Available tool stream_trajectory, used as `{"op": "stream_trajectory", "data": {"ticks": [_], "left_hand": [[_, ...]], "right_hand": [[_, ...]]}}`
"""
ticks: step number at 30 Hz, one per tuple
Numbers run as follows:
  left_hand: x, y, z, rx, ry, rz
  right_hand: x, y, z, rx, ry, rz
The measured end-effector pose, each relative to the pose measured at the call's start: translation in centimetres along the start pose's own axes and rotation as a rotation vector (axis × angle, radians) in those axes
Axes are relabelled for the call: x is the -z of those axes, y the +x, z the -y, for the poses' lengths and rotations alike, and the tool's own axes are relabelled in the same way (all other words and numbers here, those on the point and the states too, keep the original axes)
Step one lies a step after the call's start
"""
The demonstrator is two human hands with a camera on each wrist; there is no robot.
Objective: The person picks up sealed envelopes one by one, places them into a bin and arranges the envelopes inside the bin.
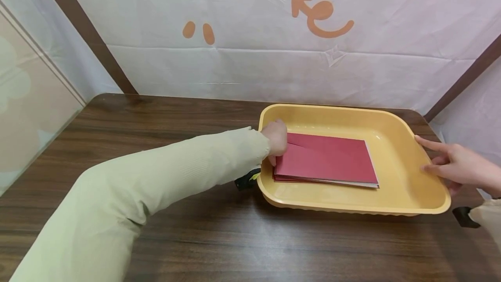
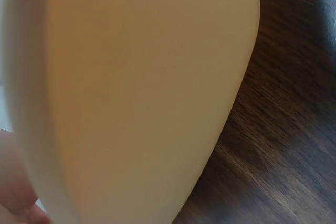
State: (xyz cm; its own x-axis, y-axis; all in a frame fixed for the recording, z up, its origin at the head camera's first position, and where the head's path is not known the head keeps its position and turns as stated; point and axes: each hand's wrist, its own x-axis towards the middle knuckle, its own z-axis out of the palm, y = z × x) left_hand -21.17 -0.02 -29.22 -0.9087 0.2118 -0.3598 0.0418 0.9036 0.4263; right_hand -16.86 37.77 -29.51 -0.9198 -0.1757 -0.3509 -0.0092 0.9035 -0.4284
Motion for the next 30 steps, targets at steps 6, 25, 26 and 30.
{"op": "stream_trajectory", "data": {"ticks": [6,25,26,30], "left_hand": [[0.0,-0.1,0.1,-0.013,0.036,-0.031],[0.3,-2.3,1.9,-0.240,-0.434,0.000],[0.3,-2.4,2.0,-0.242,-0.459,-0.005],[0.4,-2.7,2.3,-0.256,-0.543,-0.041]], "right_hand": [[0.1,0.0,0.1,0.005,-0.007,0.000],[0.1,0.0,0.0,0.029,-0.030,-0.019],[0.0,0.0,0.0,0.030,-0.035,-0.022],[0.0,0.0,-0.1,0.039,-0.038,-0.025]]}}
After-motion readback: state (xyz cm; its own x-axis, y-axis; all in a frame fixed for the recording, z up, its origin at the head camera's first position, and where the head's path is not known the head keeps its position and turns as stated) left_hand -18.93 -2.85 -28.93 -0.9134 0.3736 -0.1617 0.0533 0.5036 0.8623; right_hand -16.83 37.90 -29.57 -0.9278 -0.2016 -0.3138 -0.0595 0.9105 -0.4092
